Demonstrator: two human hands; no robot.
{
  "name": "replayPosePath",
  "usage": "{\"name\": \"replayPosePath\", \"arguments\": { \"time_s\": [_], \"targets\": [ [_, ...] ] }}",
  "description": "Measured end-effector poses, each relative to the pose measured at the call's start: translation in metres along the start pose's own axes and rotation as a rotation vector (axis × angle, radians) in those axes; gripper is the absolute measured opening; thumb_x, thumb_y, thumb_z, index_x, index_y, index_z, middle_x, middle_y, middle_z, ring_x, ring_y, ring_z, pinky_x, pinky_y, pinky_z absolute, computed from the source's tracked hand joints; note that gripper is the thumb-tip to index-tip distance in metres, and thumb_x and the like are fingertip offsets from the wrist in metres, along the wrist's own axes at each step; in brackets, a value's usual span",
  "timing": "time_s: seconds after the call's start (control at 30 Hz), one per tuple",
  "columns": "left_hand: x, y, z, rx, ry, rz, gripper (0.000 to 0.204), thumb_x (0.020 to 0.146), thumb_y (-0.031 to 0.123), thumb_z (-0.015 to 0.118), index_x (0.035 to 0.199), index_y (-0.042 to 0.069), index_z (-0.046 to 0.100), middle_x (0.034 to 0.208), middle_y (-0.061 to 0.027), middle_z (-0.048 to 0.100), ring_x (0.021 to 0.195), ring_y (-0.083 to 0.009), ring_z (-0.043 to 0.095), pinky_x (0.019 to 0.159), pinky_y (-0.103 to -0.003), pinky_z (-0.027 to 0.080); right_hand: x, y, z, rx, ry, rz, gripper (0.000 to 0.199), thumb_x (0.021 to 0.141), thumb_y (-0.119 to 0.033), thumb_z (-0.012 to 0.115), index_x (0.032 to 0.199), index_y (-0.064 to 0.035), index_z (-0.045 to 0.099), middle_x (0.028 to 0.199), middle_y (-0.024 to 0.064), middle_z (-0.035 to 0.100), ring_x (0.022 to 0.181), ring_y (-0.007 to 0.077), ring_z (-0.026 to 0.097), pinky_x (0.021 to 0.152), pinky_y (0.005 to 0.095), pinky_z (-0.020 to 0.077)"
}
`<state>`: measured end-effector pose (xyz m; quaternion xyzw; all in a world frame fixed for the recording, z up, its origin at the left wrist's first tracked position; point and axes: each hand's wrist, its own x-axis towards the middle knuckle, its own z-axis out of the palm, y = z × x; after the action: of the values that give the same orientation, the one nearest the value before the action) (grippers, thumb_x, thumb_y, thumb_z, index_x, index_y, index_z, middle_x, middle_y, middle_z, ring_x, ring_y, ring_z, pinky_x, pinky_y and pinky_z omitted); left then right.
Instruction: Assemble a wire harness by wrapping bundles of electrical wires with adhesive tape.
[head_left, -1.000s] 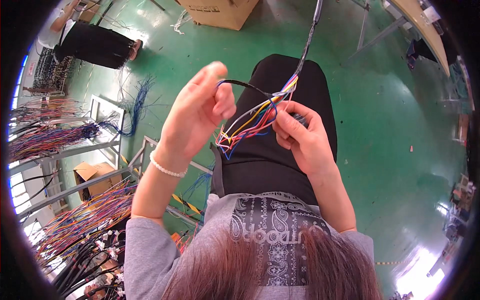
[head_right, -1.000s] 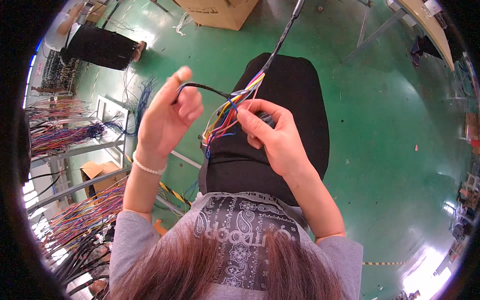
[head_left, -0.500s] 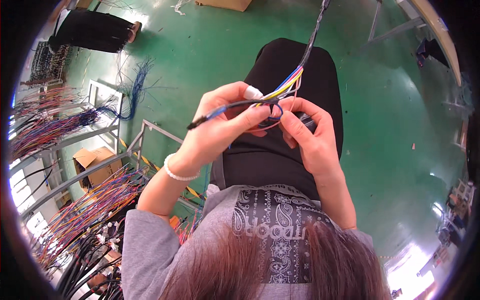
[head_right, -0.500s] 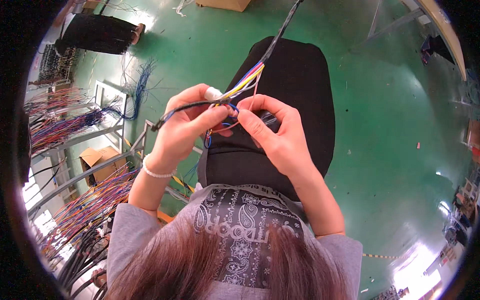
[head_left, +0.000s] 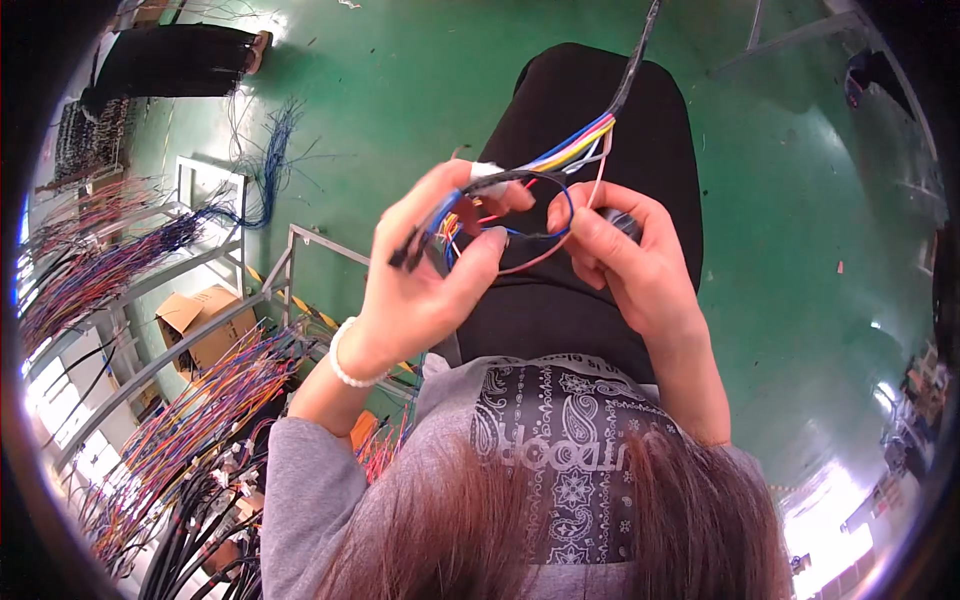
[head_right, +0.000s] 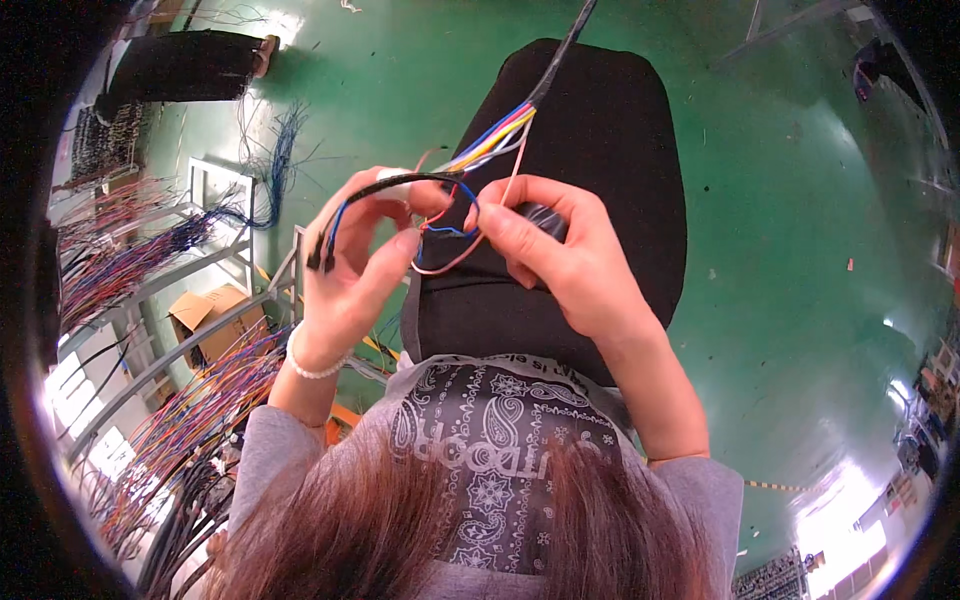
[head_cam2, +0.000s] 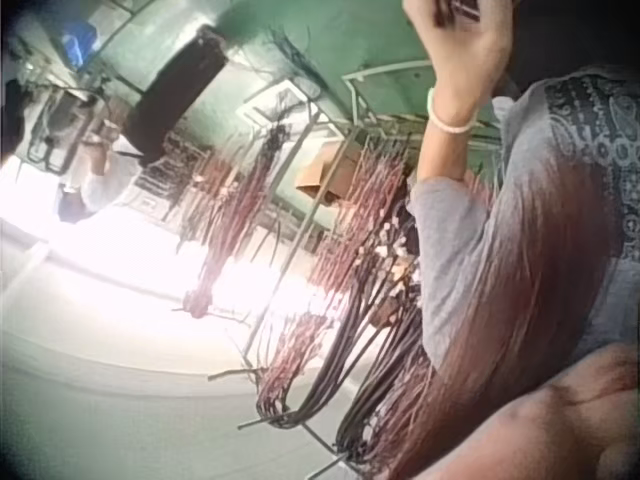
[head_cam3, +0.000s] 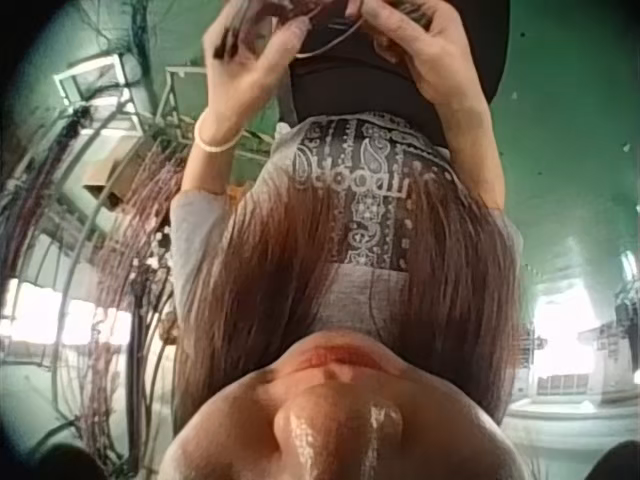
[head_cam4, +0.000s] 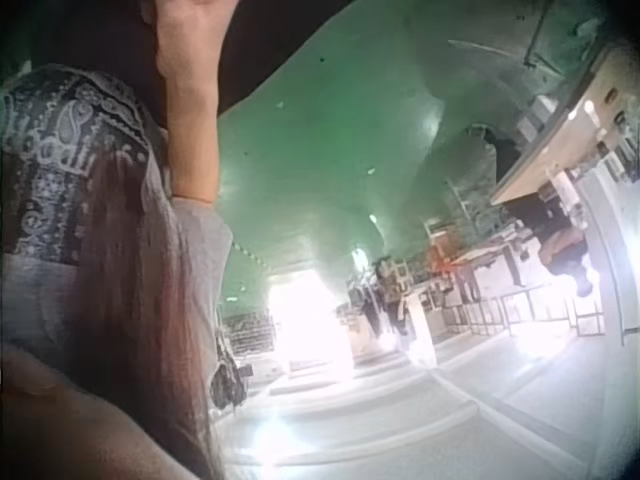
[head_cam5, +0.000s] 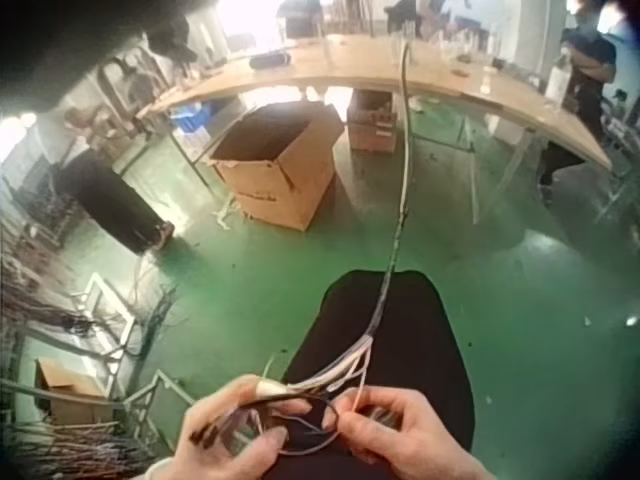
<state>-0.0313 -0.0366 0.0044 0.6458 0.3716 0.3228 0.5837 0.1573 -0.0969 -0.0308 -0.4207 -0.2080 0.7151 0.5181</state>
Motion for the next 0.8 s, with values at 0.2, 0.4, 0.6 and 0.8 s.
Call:
{"name": "replayPosePath", "arguments": {
  "time_s": [0.2,0.4,0.6,0.8],
  "targets": [
    [0.007,0.01,0.003,-0.34,-0.131,-0.23,0.042,0.083,0.001,0.062,0.124,-0.006,0.052,0.112,-0.0103,0.061,0.098,-0.0137,0.057,0.09,-0.029,0.045,-0.008,-0.001,0.013,-0.234,-0.078,0.005,0.014,0.085,-0.013,0.07,0.091,-0.0021,0.064,0.077,-0.0025,0.064,0.067,0.0019,0.055,0.056,0.0175,0.0413],
    [0.015,0.017,0.017,0.086,0.007,-0.28,0.036,0.084,0.004,0.069,0.117,-0.006,0.057,0.089,-0.003,0.062,0.078,-0.0099,0.06,0.074,-0.022,0.049,-0.008,0.012,0.017,-0.415,-0.025,-0.169,0.014,0.086,-0.011,0.069,0.093,0.001,0.065,0.082,0.0018,0.067,0.075,0.0066,0.06,0.067,0.021,0.0471],
    [0.026,0.007,0.011,-0.13,0.17,-0.261,0.016,0.09,0.012,0.065,0.098,-0.002,0.066,0.075,-0.0028,0.063,0.06,-0.0053,0.055,0.05,-0.018,0.041,0.0,0.027,-0.029,-0.64,0.517,-0.305,0.016,0.086,-0.016,0.07,0.092,-0.0025,0.064,0.086,0.0011,0.065,0.067,0.0013,0.051,0.055,0.0164,0.0395],
    [0.022,0.014,0.018,-0.286,0.192,-0.416,0.016,0.091,0.011,0.064,0.1,-0.002,0.066,0.077,-0.004,0.063,0.061,-0.0069,0.057,0.048,-0.02,0.044,-0.005,-0.001,0.026,-0.676,0.39,-0.509,0.01,0.086,-0.006,0.069,0.092,0.001,0.069,0.079,0.0025,0.066,0.073,0.0064,0.059,0.067,0.0199,0.0458]
  ]
}}
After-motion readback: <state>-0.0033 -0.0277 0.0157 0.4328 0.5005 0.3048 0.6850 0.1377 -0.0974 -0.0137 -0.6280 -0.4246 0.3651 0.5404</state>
